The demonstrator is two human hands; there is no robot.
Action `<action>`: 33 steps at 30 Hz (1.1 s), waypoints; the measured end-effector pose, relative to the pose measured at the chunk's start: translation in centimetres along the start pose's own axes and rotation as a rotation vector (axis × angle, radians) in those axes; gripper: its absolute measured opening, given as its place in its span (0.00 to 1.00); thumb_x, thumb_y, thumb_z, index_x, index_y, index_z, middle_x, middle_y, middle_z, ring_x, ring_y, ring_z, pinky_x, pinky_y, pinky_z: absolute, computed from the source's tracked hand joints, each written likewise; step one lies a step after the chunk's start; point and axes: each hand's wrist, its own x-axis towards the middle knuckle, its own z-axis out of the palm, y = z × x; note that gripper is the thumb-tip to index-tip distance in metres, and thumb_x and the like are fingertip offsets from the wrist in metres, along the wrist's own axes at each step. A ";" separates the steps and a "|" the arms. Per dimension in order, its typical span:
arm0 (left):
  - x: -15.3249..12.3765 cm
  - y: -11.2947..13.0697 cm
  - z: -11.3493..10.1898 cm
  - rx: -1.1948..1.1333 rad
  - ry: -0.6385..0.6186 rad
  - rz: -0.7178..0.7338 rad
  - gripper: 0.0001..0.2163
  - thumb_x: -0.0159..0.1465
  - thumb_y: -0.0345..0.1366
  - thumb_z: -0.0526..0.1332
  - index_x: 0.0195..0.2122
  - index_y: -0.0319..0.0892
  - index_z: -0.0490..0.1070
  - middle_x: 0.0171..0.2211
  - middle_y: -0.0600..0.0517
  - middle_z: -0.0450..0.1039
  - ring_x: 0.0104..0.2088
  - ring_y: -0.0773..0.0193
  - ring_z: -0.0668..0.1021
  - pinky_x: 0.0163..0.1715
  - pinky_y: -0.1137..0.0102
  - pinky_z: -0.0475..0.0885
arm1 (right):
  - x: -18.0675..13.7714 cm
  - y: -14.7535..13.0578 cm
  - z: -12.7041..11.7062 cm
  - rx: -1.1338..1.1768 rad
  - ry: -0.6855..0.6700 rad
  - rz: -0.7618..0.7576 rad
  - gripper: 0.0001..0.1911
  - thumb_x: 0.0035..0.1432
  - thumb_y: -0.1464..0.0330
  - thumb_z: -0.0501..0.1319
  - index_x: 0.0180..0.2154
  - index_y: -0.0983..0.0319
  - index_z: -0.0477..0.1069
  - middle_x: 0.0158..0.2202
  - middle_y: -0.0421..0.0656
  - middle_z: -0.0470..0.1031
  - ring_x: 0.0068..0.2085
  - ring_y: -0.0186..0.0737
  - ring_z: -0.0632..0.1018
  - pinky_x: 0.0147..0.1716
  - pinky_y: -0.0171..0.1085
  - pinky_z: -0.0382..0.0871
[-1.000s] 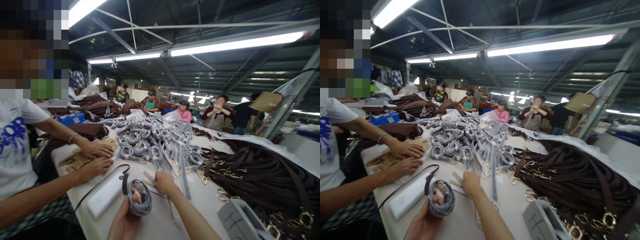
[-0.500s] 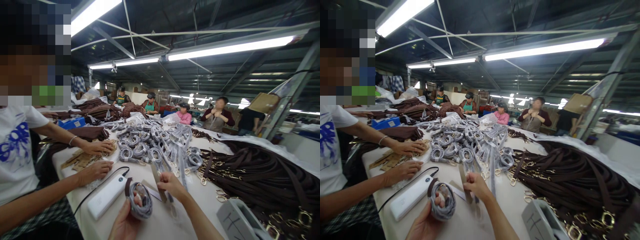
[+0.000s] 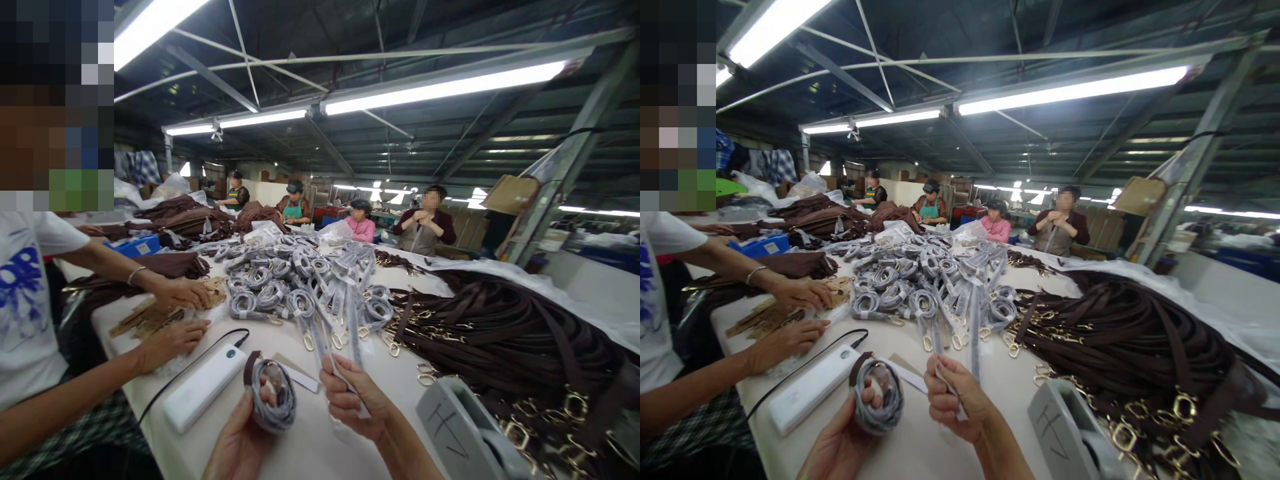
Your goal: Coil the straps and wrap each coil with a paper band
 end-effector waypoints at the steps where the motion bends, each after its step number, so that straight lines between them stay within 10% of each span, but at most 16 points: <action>1: -0.1 0.0 0.2 0.028 -0.010 0.009 0.13 0.53 0.36 0.74 0.39 0.41 0.78 0.30 0.54 0.77 0.34 0.64 0.79 0.44 0.69 0.73 | -0.3 0.0 0.1 0.004 0.005 -0.003 0.32 0.42 0.44 0.71 0.29 0.58 0.55 0.18 0.25 0.52 0.14 0.20 0.45 0.11 0.26 0.42; 8: -0.1 -0.2 2.1 0.321 -0.075 -0.038 0.14 0.54 0.41 0.74 0.38 0.38 0.80 0.34 0.49 0.79 0.35 0.63 0.78 0.42 0.70 0.69 | -3.1 0.6 -0.3 -0.241 0.162 0.003 0.20 0.50 0.55 0.68 0.30 0.62 0.63 0.27 0.38 0.76 0.22 0.30 0.76 0.19 0.28 0.67; 14: 1.1 -1.6 4.1 0.481 -0.118 -0.081 0.13 0.54 0.41 0.73 0.37 0.39 0.81 0.36 0.49 0.79 0.31 0.67 0.75 0.34 0.74 0.66 | -4.4 0.9 -1.2 -0.667 0.289 0.046 0.09 0.52 0.63 0.56 0.29 0.62 0.66 0.19 0.34 0.70 0.13 0.25 0.65 0.12 0.26 0.55; 33: 0.9 -2.3 4.9 0.619 -0.231 -0.164 0.20 0.50 0.44 0.75 0.40 0.39 0.81 0.29 0.49 0.76 0.28 0.66 0.73 0.32 0.74 0.64 | -4.3 0.3 -1.7 -0.785 0.278 -0.011 0.07 0.51 0.69 0.56 0.25 0.63 0.71 0.18 0.36 0.70 0.15 0.28 0.67 0.11 0.25 0.57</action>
